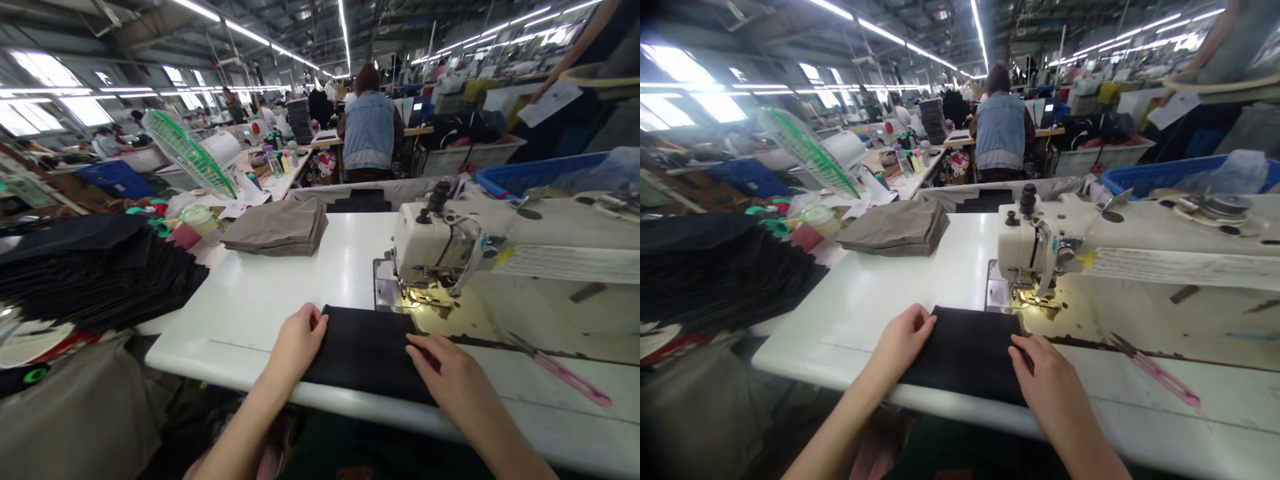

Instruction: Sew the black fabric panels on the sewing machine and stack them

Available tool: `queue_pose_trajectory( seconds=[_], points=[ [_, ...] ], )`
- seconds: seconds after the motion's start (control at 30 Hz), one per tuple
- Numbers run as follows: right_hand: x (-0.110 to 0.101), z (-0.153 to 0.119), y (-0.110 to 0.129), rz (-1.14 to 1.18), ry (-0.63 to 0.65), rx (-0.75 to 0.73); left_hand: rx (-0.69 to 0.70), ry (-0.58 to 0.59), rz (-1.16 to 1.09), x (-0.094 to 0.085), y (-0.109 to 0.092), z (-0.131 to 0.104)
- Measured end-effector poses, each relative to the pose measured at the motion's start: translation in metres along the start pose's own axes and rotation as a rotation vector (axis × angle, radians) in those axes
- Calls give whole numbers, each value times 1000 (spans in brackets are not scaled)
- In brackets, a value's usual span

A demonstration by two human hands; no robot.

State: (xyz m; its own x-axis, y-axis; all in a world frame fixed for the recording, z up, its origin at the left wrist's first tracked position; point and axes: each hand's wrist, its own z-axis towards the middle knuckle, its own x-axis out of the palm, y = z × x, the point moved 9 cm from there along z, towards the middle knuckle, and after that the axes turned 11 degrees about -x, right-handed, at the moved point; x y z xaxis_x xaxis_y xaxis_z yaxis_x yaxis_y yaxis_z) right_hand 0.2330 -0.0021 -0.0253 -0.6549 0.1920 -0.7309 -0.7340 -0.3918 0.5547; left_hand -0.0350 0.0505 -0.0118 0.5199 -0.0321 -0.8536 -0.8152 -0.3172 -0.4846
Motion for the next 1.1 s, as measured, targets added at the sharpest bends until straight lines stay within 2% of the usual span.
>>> queue_pose_trajectory(
  seconds=[0.37,0.6,0.67,0.73,0.8,0.83,0.87,0.93,1.03,1.1],
  points=[
    [-4,1,5,-59,-8,-43,2,4,48,-1,-5,-1],
    [-3,-1,13,-157,-11,-87,11,-66,296,2,-9,-8],
    [-5,0,19,-225,-23,-141,91,-154,349,-3,-14,-10],
    [-3,4,31,-247,-18,-255,350,-220,378,-4,-33,-17],
    [5,9,45,-214,32,-387,688,-149,404,8,-54,-32],
    [11,12,51,-193,63,-423,811,-77,418,17,-61,-39],
    [17,15,56,-179,89,-433,875,-9,427,25,-66,-44],
    [27,20,60,-189,108,-365,848,34,423,35,-71,-47],
    [34,19,63,-256,73,-260,724,-98,404,43,-73,-53],
    [33,9,64,-277,42,-267,715,-188,411,48,-68,-61]
  ],
)
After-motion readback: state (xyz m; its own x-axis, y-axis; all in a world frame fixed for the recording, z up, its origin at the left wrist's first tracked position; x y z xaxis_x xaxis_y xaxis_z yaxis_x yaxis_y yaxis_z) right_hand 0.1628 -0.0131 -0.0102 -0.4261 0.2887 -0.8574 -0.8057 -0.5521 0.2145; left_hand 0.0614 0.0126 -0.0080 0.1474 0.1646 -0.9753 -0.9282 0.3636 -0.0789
